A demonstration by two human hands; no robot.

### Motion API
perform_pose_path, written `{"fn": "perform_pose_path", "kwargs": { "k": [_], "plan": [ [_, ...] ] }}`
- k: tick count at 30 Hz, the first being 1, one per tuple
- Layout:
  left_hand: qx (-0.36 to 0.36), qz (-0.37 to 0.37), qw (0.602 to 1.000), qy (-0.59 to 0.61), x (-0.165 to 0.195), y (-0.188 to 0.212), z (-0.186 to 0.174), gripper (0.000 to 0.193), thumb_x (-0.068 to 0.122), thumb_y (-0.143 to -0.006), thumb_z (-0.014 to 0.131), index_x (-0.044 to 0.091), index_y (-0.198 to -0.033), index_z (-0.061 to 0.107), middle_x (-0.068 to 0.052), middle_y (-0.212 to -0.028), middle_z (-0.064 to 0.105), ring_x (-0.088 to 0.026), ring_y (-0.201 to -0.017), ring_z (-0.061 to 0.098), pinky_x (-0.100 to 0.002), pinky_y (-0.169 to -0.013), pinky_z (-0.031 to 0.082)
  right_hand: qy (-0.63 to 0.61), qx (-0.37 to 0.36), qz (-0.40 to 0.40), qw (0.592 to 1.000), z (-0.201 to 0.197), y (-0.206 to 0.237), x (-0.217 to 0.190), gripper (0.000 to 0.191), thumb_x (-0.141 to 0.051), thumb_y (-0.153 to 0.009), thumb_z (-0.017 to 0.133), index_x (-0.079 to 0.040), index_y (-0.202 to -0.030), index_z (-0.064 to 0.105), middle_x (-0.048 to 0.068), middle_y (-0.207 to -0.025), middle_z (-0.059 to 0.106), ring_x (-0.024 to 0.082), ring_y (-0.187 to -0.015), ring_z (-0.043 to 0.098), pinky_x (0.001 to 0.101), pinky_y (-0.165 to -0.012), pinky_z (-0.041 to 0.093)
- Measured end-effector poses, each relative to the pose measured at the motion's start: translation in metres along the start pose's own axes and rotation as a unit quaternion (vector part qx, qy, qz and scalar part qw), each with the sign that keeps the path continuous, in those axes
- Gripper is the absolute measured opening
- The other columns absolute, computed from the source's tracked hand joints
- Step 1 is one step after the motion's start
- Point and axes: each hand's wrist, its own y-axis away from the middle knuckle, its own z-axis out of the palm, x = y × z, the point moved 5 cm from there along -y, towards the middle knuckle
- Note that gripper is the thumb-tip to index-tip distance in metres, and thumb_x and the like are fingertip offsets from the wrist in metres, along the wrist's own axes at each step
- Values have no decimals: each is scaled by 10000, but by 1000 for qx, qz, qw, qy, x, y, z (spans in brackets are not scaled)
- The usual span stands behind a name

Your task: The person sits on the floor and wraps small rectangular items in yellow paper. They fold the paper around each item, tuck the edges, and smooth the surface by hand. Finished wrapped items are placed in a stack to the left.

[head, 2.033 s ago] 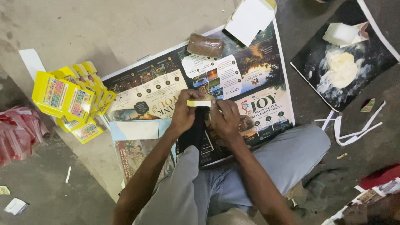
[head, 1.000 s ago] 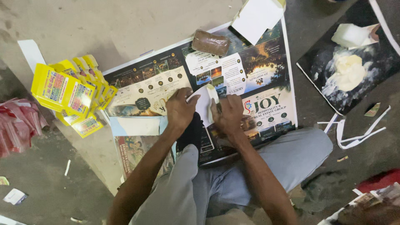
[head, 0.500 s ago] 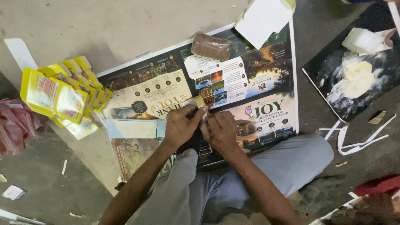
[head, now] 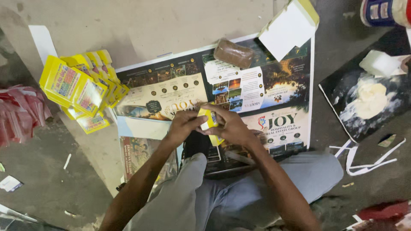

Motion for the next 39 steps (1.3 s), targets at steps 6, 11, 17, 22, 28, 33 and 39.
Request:
{"fn": "perform_pose_path", "kwargs": {
  "k": [6, 11, 17, 22, 28, 33, 39],
  "plan": [
    [42, 19, 999, -24, -31, 3, -6, 255, 180, -982, 739, -58, -891, 749, -93, -713, 715, -118, -616, 646, -277, -539, 508, 3, -29, 118, 993, 1, -1, 20, 794, -30, -760, 882, -164, -1479, 571, -16, -791, 478, 84, -680, 392, 257, -603, 398],
    [83, 52, 994, -44, -33, 5, -7, 223, 161, -991, 730, -52, -930, 759, -106, -729, 738, -123, -593, 655, -266, -531, 516, -66, -27, 37, 997, 2, -2, 20, 757, 17, -777, 832, -119, -1475, 572, -61, -1157, 540, 42, -963, 510, 243, -834, 510],
    [88, 23, 991, -94, -17, 17, -20, 231, 151, -962, 714, -10, -1125, 738, -135, -863, 770, -173, -700, 749, -330, -640, 609, -33, -19, 23, 999, 6, -4, 10, 746, -25, -787, 860, -128, -1471, 583, -86, -1012, 527, 30, -883, 488, 224, -724, 468],
    [36, 437, 715, -544, 14, 59, -9, 394, 190, -997, 664, 61, -1369, 647, -86, -1425, 650, -236, -1364, 578, -495, -1202, 385, 11, -18, 130, 991, 6, -2, 14, 739, -93, -780, 878, -171, -1458, 597, -96, -661, 341, 48, -592, 311, 237, -525, 293],
    [-50, 396, 737, -546, -6, 41, 4, 538, 384, -976, 665, 99, -1429, 615, -57, -1526, 574, -220, -1463, 465, -512, -1254, 249, -10, -59, 69, 996, -8, -7, 15, 778, -51, -777, 875, -154, -1489, 582, -82, -728, 271, 56, -643, 290, 223, -577, 286],
    [-11, 408, 732, -545, 6, 35, 29, 667, 560, -979, 677, 66, -1424, 617, -98, -1508, 583, -231, -1463, 469, -537, -1258, 227, -29, 17, 38, 999, -33, 4, 12, 685, -81, -740, 853, -75, -1385, 621, -50, -776, 402, 87, -694, 392, 230, -611, 390],
    [-13, 397, 699, -594, 12, 5, 57, 647, 609, -962, 655, 93, -1352, 649, -120, -1483, 608, -214, -1458, 484, -545, -1265, 199, -165, 252, -228, 926, -15, 16, 16, 504, -359, -1109, 510, -18, -739, 527, 60, -706, 519, 192, -658, 487, 324, -669, 432]
  ]
}}
